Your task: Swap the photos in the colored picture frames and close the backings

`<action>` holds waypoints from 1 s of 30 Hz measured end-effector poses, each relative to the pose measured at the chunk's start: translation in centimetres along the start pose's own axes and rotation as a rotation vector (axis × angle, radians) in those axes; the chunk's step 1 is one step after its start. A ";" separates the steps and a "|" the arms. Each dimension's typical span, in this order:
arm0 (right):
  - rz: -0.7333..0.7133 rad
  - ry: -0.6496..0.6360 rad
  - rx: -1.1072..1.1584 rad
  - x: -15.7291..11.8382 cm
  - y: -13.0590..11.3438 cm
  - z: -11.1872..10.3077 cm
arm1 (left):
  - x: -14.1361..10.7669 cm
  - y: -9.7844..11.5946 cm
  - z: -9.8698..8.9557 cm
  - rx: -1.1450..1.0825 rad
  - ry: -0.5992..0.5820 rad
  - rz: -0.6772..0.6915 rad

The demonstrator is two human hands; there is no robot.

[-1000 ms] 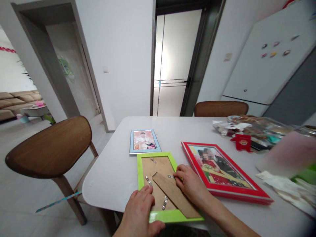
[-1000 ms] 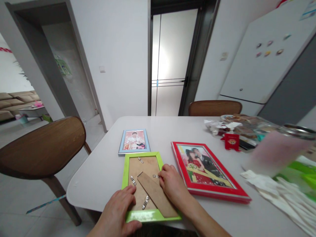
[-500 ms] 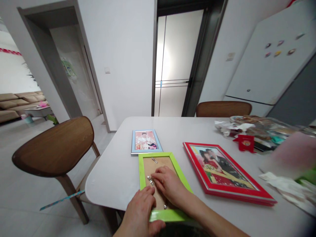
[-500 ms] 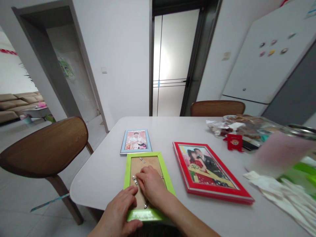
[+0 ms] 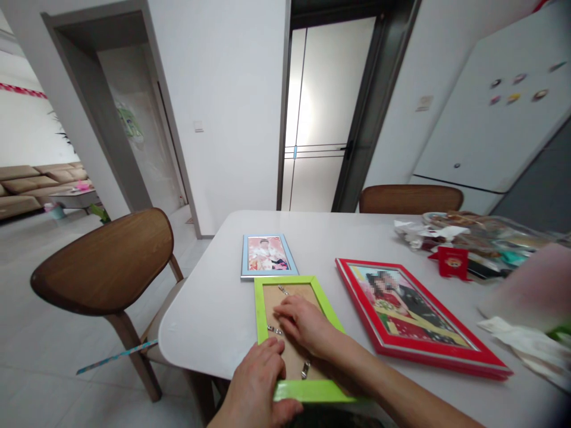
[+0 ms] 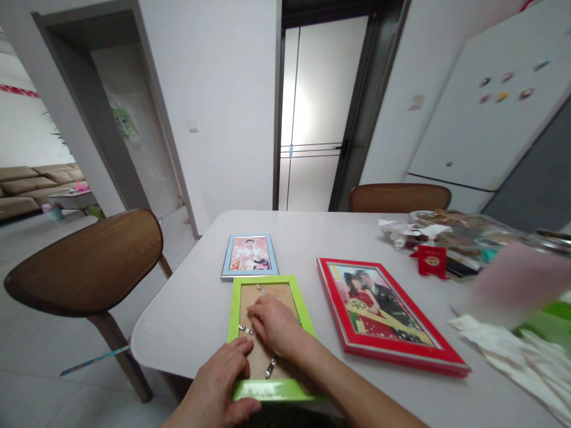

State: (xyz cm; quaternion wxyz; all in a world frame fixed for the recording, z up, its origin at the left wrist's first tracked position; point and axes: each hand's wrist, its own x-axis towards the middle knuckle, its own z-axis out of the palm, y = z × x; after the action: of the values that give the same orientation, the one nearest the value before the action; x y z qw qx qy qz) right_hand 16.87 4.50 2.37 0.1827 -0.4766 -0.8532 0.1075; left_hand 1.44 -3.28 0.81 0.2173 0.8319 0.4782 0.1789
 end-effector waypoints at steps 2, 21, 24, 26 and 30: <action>0.129 0.067 -0.001 1.2 1.2 0.2 | 0.0 -0.1 0.0 0.001 -0.007 0.008; 0.557 0.141 -0.094 5.2 3.5 1.8 | 0.0 1.0 -0.5 0.047 -0.030 -0.049; 0.572 0.141 -0.098 5.4 3.5 1.9 | 0.0 1.1 -0.6 0.052 -0.030 -0.054; 0.580 0.139 -0.098 5.6 3.5 1.9 | 0.0 1.2 -0.7 0.046 -0.028 -0.053; 0.573 0.144 -0.095 5.8 3.5 1.9 | -0.1 1.1 -0.7 0.038 -0.015 -0.046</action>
State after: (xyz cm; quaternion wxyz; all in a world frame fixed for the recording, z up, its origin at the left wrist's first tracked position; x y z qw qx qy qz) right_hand 16.02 11.31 0.56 0.1827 -0.7123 -0.6728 0.0806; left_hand 1.83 -3.72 1.98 0.2091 0.8259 0.4990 0.1583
